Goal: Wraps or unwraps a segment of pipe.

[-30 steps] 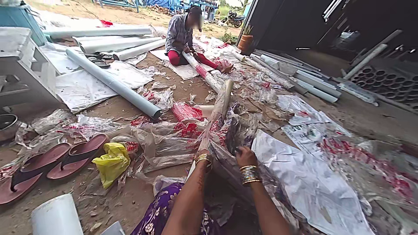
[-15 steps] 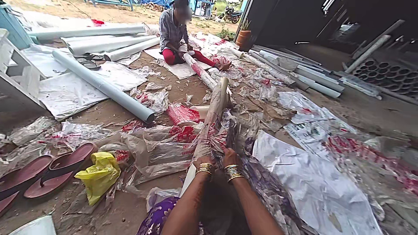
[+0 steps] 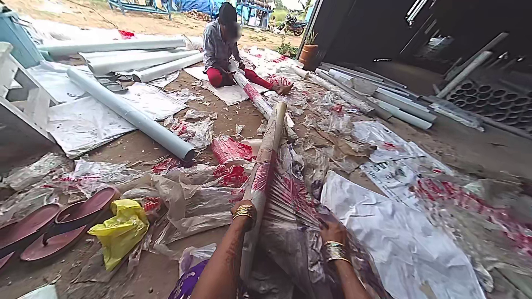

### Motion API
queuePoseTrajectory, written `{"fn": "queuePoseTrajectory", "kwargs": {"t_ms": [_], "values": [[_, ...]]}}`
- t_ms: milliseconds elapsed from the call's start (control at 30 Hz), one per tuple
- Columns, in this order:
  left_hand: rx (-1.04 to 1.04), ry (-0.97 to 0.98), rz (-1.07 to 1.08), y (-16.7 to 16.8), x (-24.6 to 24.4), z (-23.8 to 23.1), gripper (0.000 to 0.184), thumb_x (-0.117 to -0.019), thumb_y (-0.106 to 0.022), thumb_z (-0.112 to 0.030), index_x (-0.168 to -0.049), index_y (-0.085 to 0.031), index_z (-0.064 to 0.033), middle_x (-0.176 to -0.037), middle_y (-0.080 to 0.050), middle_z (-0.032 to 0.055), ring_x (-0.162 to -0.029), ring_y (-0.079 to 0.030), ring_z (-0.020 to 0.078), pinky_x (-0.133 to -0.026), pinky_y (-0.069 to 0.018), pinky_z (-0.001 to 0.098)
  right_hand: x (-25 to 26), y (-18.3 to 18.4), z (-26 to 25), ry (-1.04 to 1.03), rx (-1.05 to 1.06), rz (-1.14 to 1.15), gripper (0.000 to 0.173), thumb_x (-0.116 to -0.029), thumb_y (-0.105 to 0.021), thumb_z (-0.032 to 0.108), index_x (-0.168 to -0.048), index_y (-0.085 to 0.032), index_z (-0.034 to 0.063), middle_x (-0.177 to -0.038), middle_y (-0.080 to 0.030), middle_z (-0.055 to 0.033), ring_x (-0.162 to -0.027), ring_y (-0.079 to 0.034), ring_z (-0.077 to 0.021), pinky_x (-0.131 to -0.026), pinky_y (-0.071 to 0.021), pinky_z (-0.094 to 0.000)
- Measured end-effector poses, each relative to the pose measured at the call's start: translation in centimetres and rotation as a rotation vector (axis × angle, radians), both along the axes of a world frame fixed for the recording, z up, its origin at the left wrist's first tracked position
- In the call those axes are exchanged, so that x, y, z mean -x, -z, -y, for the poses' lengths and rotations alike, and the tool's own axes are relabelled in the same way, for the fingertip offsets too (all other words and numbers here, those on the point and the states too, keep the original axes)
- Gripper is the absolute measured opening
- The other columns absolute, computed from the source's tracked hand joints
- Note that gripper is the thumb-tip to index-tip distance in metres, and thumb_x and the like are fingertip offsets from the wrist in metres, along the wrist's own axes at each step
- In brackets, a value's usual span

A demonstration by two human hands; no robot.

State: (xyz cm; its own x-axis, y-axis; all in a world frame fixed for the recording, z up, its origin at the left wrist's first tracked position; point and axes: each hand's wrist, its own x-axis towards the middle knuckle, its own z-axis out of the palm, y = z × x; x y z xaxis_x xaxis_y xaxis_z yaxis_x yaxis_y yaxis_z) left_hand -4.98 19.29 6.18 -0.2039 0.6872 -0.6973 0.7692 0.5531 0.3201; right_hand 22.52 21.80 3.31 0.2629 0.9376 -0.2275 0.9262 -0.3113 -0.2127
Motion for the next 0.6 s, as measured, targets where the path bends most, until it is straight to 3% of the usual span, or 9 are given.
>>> {"fn": "queuePoseTrajectory", "kwargs": {"t_ms": [167,233,300,400,500,600], "values": [[0.027,0.150,0.029,1.8,3.4,-0.6,0.041,-0.0946,-0.068,-0.033,-0.119,-0.068,-0.0002,-0.129,-0.066,0.0226,-0.124,-0.060,0.0411,-0.099,-0.0444,0.0686,-1.2,3.9,1.8,0.142,0.020,-0.138,0.034,-0.1032,-0.063,0.021,-0.123,-0.069,-0.0056,-0.129,-0.065,-0.0321,-0.128,-0.059,-0.0460,-0.111,-0.0411,-0.0592],[0.005,0.123,0.077,2.9,4.2,-0.9,0.037,-0.0936,-0.069,-0.033,-0.114,-0.070,-0.0026,-0.118,-0.071,0.0174,-0.113,-0.065,0.0354,-0.096,-0.0468,0.0641,-1.1,4.4,1.6,0.149,0.060,-0.128,0.036,-0.1034,-0.063,0.023,-0.126,-0.069,-0.0039,-0.131,-0.065,-0.0302,-0.129,-0.059,-0.0442,-0.111,-0.0413,-0.0581],[-0.003,0.005,0.188,2.8,4.0,-0.5,0.040,-0.1000,-0.063,-0.038,-0.120,-0.067,-0.0032,-0.114,-0.072,0.0128,-0.105,-0.069,0.0276,-0.096,-0.0495,0.0539,-0.5,4.5,1.5,0.154,0.072,-0.117,0.035,-0.1030,-0.064,0.024,-0.125,-0.070,-0.0029,-0.130,-0.066,-0.0293,-0.129,-0.059,-0.0437,-0.111,-0.0421,-0.0571],[0.019,-0.016,0.219,1.5,2.6,0.2,0.054,-0.1001,-0.061,-0.051,-0.123,-0.067,-0.0026,-0.116,-0.072,0.0141,-0.102,-0.070,0.0265,-0.096,-0.0513,0.0502,0.1,3.1,1.6,0.143,0.056,-0.107,0.036,-0.1033,-0.064,0.025,-0.124,-0.070,-0.0031,-0.129,-0.066,-0.0291,-0.128,-0.059,-0.0438,-0.110,-0.0423,-0.0573],[0.089,0.099,0.127,-0.7,1.8,1.4,0.060,-0.1005,-0.061,-0.050,-0.129,-0.063,0.0020,-0.131,-0.064,0.0219,-0.122,-0.062,0.0348,-0.104,-0.0457,0.0570,-0.1,1.2,2.8,0.128,-0.033,-0.122,0.033,-0.1022,-0.066,0.023,-0.121,-0.071,-0.0040,-0.124,-0.068,-0.0307,-0.123,-0.062,-0.0459,-0.106,-0.0435,-0.0608],[0.094,0.031,0.145,-0.9,1.4,2.4,0.066,-0.0960,-0.064,-0.058,-0.123,-0.066,0.0025,-0.112,-0.073,0.0161,-0.101,-0.072,0.0274,-0.095,-0.0530,0.0476,0.7,-2.2,5.2,0.115,-0.113,-0.109,0.031,-0.1028,-0.064,0.019,-0.122,-0.070,-0.0037,-0.125,-0.067,-0.0302,-0.123,-0.062,-0.0458,-0.107,-0.0425,-0.0608]]}}
